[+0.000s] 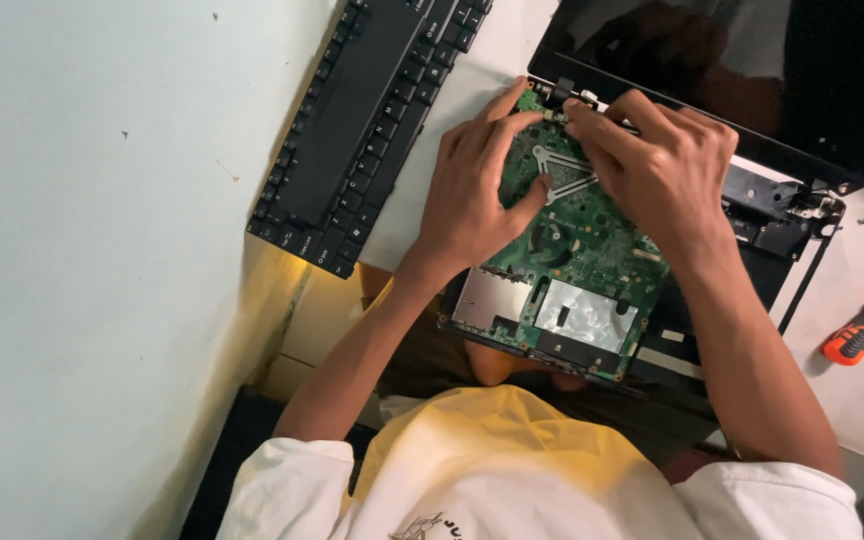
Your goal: Unscrewing and removing a motherboard from a laptop chassis using a screwdriver.
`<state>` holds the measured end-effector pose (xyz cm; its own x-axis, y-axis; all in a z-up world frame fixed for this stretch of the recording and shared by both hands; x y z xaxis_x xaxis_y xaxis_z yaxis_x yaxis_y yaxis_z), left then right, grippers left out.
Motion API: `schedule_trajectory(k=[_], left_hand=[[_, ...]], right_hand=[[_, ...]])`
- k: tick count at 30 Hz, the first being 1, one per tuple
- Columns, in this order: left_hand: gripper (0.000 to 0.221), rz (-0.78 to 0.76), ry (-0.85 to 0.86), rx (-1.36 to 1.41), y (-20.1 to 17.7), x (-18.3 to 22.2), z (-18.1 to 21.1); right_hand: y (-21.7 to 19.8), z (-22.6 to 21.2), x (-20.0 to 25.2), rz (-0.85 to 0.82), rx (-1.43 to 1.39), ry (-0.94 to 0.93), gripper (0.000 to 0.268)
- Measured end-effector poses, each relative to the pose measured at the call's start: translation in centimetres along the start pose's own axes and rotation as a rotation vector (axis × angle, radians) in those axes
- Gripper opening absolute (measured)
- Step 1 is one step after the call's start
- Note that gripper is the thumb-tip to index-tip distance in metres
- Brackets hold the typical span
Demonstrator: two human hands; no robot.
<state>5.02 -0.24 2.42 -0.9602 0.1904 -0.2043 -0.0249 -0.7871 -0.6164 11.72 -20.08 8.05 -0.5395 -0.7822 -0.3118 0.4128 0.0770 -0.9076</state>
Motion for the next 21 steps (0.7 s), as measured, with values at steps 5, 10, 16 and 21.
schedule_trajectory(k=[5,10,16,21], left_hand=[[0.056,0.001,-0.006,-0.002,0.2,0.0,-0.2],[0.054,-0.009,-0.003,-0.007,0.2,0.0,-0.2],[0.051,-0.004,0.008,-0.006,0.2,0.0,-0.2],[0.052,-0.001,0.005,0.000,0.2,0.1,-0.1]], right_hand=[[-0.3,0.2,-0.4,-0.017,-0.009,0.001,0.008],[-0.2,0.4,-0.3,-0.021,0.042,-0.022,0.012],[-1.3,-0.2,-1.0,0.024,0.168,-0.051,0.006],[-1.4,-0.2,-0.8,0.040,0.141,-0.053,0.021]])
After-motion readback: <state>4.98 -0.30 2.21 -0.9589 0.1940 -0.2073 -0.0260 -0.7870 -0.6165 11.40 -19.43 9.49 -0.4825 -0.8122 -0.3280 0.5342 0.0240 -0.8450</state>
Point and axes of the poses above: each hand's wrist, its own x-axis away from the middle knuckle, its own y-axis out of the palm, z = x × y, the point moved 5 cm from there along -x, towards the middle knuckle, and after that the axes turned 10 degrees about -z, right-handed, at the moved point
